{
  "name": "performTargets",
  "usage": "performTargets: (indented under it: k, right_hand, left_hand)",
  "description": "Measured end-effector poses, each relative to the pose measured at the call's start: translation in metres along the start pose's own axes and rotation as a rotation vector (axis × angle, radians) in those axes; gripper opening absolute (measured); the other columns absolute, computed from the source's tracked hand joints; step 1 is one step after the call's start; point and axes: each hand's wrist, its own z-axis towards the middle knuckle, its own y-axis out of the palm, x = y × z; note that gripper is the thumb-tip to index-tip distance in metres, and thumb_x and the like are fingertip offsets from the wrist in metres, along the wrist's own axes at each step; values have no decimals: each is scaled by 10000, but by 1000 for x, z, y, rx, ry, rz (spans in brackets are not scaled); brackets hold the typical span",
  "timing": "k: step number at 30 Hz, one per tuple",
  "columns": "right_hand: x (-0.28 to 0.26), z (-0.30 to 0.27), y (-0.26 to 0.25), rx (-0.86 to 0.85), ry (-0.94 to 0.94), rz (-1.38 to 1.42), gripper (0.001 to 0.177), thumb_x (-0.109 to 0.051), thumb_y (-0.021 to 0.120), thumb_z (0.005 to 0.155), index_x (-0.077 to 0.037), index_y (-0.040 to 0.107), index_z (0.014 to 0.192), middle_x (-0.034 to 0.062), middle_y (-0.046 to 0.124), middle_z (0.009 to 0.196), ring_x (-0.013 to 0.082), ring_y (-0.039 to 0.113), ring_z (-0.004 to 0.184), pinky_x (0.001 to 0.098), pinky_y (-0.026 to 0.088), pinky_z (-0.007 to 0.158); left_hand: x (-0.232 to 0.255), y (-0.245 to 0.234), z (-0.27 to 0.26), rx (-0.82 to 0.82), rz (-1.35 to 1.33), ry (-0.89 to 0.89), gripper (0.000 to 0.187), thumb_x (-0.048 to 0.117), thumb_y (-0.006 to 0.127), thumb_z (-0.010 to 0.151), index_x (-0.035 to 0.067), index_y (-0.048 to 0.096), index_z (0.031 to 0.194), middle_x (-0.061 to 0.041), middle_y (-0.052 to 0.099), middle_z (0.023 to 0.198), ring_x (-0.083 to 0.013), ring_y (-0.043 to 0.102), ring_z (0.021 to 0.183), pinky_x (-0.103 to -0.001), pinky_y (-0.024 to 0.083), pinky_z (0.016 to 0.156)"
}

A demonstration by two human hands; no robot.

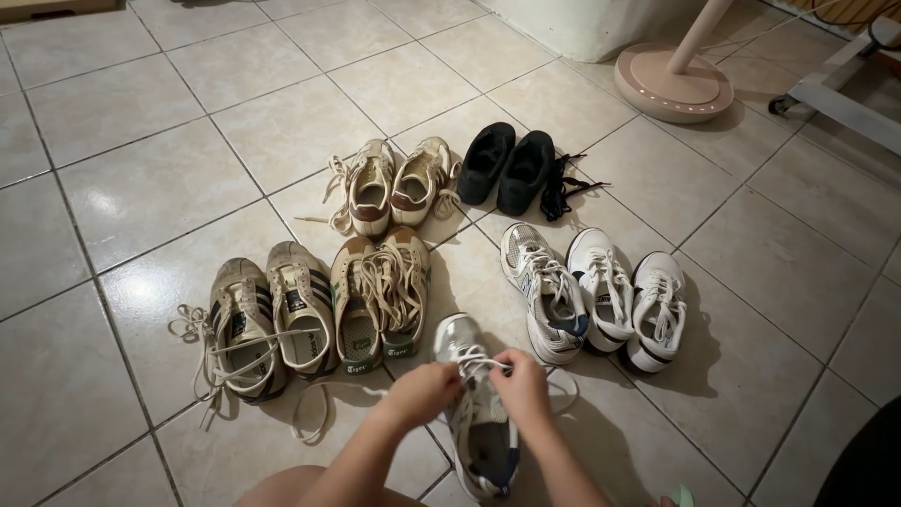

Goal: The person sits on a tiled floor and re-laces several pairs of sneakers. They thread laces through eyelets, tighten them, and tie knots on multiple shoes, moving from one pair to the next.

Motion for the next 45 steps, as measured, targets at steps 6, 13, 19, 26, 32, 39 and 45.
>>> performTargets:
  k: [6,13,19,26,32,39,45]
  right_hand:
    - [31,10,-19,-333,44,13,223,-182,740,852,-73,791,1039,69,742,842,226,695,760,346,554,721]
    - [42,29,-17,-360,129,66,247,-155,660,889,-114,768,1108,85,741,858,203,698,743,325,561,700]
    - [29,33,-5,-213,-11,57,184,-158,765,807,-43,810,943,113,758,849,237,727,743,326,559,690]
    - [40,31,23,-65,-322,-50,91,-94,629,914,-7,633,938,187,658,987,376,644,937,433,512,847]
    - [34,31,30,37,-252,-106,90,-58,532,977,3,557,1038,211,635,1035,423,611,987,466,487,851]
    - [45,41,24,-221,117,267,121,-98,558,999,-53,603,1101,97,687,900,204,665,792,309,522,725]
    - [61,56,12,-420,433,712,175,-111,555,981,-90,609,1147,24,670,900,98,578,759,246,443,650]
  left_hand:
    - [22,4,-10,143,72,-16,255,301,624,935,50,665,916,-165,693,973,-402,665,903,-508,526,794]
    - [27,19,2,347,70,-59,328,304,704,837,30,602,986,-180,656,1020,-412,645,943,-512,527,785]
    - [17,32,20,340,-58,-161,339,278,738,777,39,590,966,-182,662,1001,-401,655,929,-498,536,809]
    - [5,49,33,438,-138,-255,292,236,680,835,3,559,963,-252,696,913,-461,672,882,-527,542,791]
    - [4,47,33,466,-188,-260,255,188,630,853,-11,534,980,-274,703,880,-476,678,860,-532,547,795]
    - [11,41,27,463,-159,-273,240,202,639,859,7,552,969,-244,692,932,-466,666,881,-537,532,792]
    - [17,36,24,385,-170,-223,276,229,650,864,5,571,1005,-248,700,946,-456,670,899,-526,531,806]
